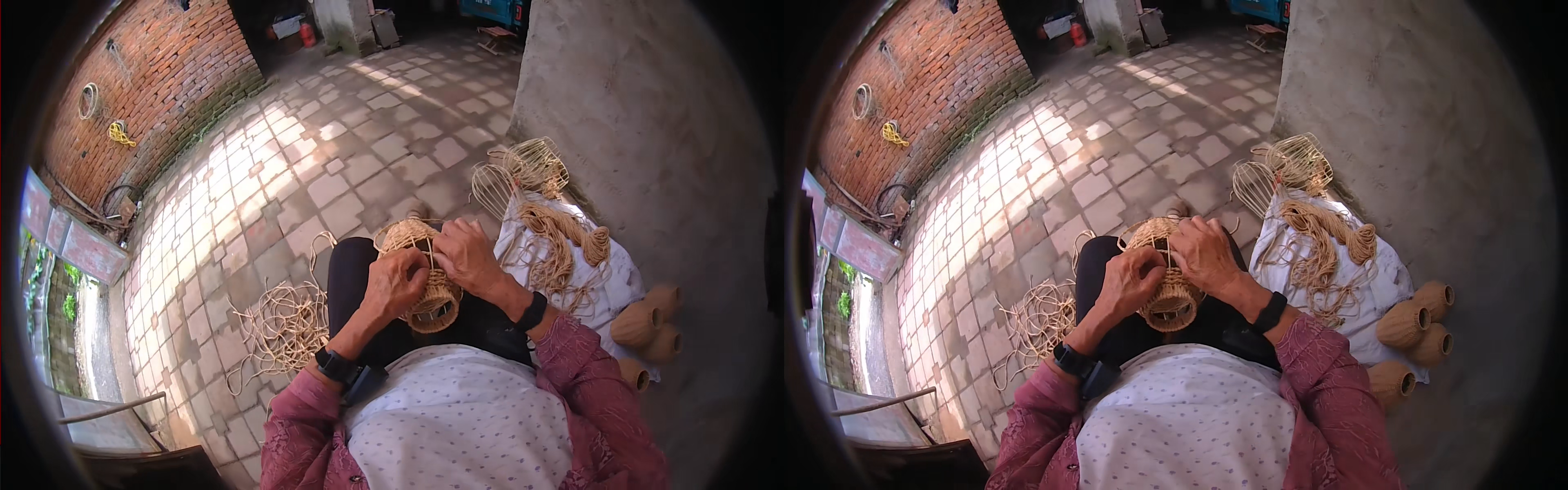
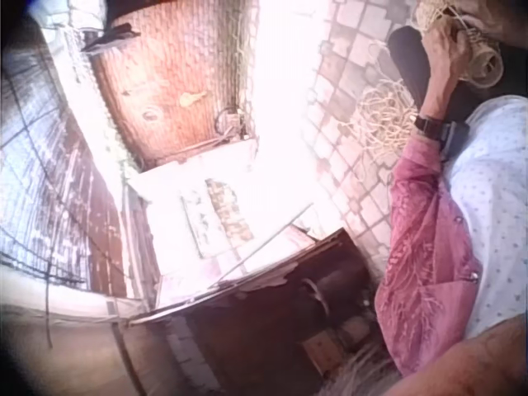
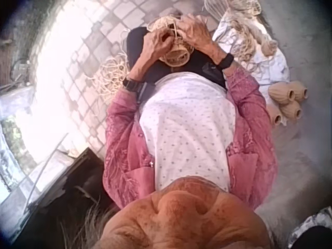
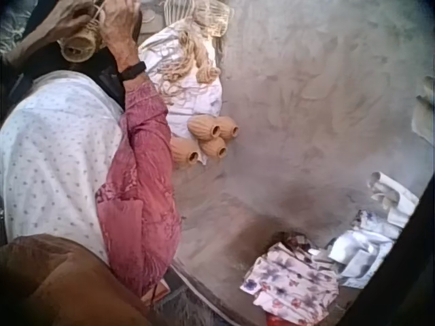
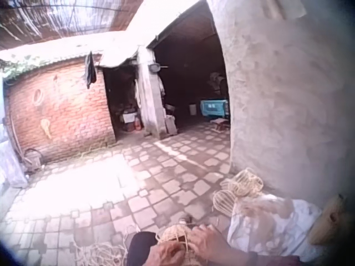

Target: Weaving a small decorative basket or lamp shade from thin strips of natural material.

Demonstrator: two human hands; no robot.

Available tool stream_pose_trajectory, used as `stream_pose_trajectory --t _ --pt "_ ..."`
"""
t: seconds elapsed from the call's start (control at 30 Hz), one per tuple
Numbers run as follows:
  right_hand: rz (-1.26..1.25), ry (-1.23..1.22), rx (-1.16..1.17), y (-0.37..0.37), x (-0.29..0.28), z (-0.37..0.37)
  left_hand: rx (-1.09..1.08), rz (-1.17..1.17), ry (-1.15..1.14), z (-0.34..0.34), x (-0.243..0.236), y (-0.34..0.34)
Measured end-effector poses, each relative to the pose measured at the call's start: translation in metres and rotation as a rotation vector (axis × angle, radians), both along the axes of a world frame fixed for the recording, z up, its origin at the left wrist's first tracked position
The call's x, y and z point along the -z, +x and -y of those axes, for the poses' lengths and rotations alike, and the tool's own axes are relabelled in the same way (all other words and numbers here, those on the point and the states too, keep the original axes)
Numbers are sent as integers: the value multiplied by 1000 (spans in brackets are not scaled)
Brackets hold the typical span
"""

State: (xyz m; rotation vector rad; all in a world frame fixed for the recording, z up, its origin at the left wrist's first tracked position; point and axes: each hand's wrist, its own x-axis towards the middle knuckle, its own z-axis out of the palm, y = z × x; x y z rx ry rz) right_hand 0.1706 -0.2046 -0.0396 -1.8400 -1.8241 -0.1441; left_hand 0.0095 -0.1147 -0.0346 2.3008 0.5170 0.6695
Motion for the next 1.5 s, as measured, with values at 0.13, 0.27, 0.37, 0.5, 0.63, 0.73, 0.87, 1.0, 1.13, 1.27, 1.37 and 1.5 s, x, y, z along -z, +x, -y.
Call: stream_pose_trajectory --t 0.13,0.27,0.37,0.5,0.63,0.73,0.87,1.0,1.13,1.27,1.37,1.5 --pt "-191 96 123 24 21 29 -11 -1 -40 0 0 -7" --pt "-504 -330 286 89 46 75 -38 9 -192 -12 -5 -5" --pt "-576 -33 169 74 12 66 -160 121 -248 -51 -9 16" --pt "-690 -166 -385 -7 -82 33 -336 130 -109 -113 -1 26" --pt "-519 -121 -1055 -103 -128 10 -572 66 6 -144 10 30" --pt "-371 33 -1086 -142 -110 -2 -626 -12 3 -145 13 38" --pt "-322 148 -880 -157 -92 -13 -643 -118 1 -146 25 37" --pt "-435 138 -1004 -162 -85 -12 -694 -121 -114 -150 37 36" --pt "-646 24 -1048 -165 -83 -2 -692 -127 -113 -154 49 33" --pt "-870 -93 -1223 -167 -102 19 -687 -125 -115 -154 51 34" --pt "-781 30 -1136 -156 -104 12 -686 -133 -74 -152 51 35" --pt "-675 71 -967 -156 -76 -5 -710 -177 -58 -156 54 33"
